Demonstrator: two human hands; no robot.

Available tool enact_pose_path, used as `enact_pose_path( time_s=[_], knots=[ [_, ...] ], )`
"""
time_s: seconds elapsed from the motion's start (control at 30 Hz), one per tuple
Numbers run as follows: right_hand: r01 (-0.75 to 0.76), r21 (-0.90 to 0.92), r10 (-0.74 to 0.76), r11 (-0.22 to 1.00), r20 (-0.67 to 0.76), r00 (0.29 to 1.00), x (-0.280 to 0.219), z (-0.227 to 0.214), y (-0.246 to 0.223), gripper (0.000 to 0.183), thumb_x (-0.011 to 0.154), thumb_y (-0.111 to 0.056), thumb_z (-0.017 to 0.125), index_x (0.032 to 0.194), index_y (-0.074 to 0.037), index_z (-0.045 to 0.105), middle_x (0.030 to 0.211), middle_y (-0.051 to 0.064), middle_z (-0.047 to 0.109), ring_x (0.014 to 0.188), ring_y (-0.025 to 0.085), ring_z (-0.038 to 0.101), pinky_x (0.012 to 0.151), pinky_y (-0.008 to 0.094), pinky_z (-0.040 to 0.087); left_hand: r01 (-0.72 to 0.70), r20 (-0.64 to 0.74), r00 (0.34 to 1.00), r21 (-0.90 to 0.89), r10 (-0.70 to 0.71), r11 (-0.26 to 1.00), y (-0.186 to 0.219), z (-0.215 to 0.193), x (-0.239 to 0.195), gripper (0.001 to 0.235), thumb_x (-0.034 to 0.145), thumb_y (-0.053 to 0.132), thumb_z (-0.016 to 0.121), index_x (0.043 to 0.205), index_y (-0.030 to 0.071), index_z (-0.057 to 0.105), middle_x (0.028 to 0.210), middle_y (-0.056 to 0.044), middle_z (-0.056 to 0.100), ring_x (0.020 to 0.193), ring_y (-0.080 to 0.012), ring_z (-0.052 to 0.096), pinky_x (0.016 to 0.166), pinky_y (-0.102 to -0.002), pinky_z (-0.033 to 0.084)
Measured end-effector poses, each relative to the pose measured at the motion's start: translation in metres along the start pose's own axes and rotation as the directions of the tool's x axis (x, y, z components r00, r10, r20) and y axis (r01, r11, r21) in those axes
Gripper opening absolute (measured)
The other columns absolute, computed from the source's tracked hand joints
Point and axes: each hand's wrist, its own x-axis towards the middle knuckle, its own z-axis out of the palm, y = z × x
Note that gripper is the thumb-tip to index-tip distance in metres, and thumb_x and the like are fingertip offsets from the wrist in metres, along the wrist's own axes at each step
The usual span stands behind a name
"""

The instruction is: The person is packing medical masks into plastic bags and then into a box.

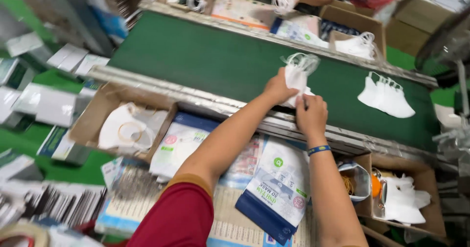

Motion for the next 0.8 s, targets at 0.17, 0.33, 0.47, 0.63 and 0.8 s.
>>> enact_pose_path(
  time_s=[0.17,0.33,0.47,0.63,0.8],
  knots=[
    [-0.350,0.758,0.265,0.551,0.239,0.934,-0.022,-0.062,-0.019,0.055,0.098,-0.045,0.065,0.132,-0.002,0.061,0.128,0.014,0.066,0.118,0.027,0.062,0.102,0.040,0.050,-0.302,-0.012,0.945,-0.418,0.327,0.857,-0.003,-0.076,-0.125,0.090,0.075,0.032,0.088,0.147,0.002,0.043,0.135,-0.019,0.063,0.126,-0.0303,0.062,0.107,-0.039,0.049],
    [-0.700,0.704,-0.153,-0.118,0.684,0.714,-0.148,-0.102,-0.048,0.068,0.091,-0.043,0.068,0.134,0.008,0.058,0.132,0.015,0.068,0.119,0.023,0.065,0.104,0.037,0.051,-0.124,0.307,0.889,-0.554,0.340,0.823,0.010,-0.155,-0.313,0.075,0.079,0.024,0.083,0.143,0.001,0.051,0.135,-0.014,0.066,0.128,-0.0240,0.062,0.110,-0.038,0.048],
    [-0.699,0.662,-0.406,0.270,0.736,0.541,-0.248,-0.142,-0.127,0.058,0.080,-0.022,0.084,0.128,0.006,0.066,0.123,0.009,0.072,0.113,0.016,0.066,0.100,0.034,0.052,-0.049,0.426,0.865,-0.452,0.264,0.891,-0.035,-0.148,-0.431,0.080,0.085,0.022,0.079,0.151,-0.001,0.040,0.146,-0.016,0.057,0.139,-0.0254,0.050,0.116,-0.038,0.038],
    [-0.802,0.539,-0.336,0.259,0.828,0.448,-0.328,-0.150,-0.169,0.046,0.086,-0.023,0.082,0.125,0.001,0.073,0.119,0.007,0.076,0.108,0.014,0.068,0.100,0.034,0.055,0.348,0.700,0.714,-0.387,0.026,0.854,-0.114,-0.117,-0.483,0.059,0.103,0.035,0.051,0.150,-0.001,0.052,0.156,-0.013,0.054,0.143,-0.0228,0.048,0.119,-0.037,0.034],
    [-0.564,0.654,-0.432,0.504,0.756,0.492,-0.322,-0.179,-0.197,0.045,0.086,-0.021,0.080,0.127,-0.003,0.069,0.121,0.005,0.074,0.112,0.012,0.066,0.101,0.033,0.051,0.899,0.921,0.390,-0.375,-0.021,0.225,-0.117,-0.084,-0.449,0.080,0.107,0.065,0.037,0.124,-0.006,0.071,0.103,-0.010,0.074,0.091,-0.0171,0.071,0.081,-0.032,0.058]
  ],
)
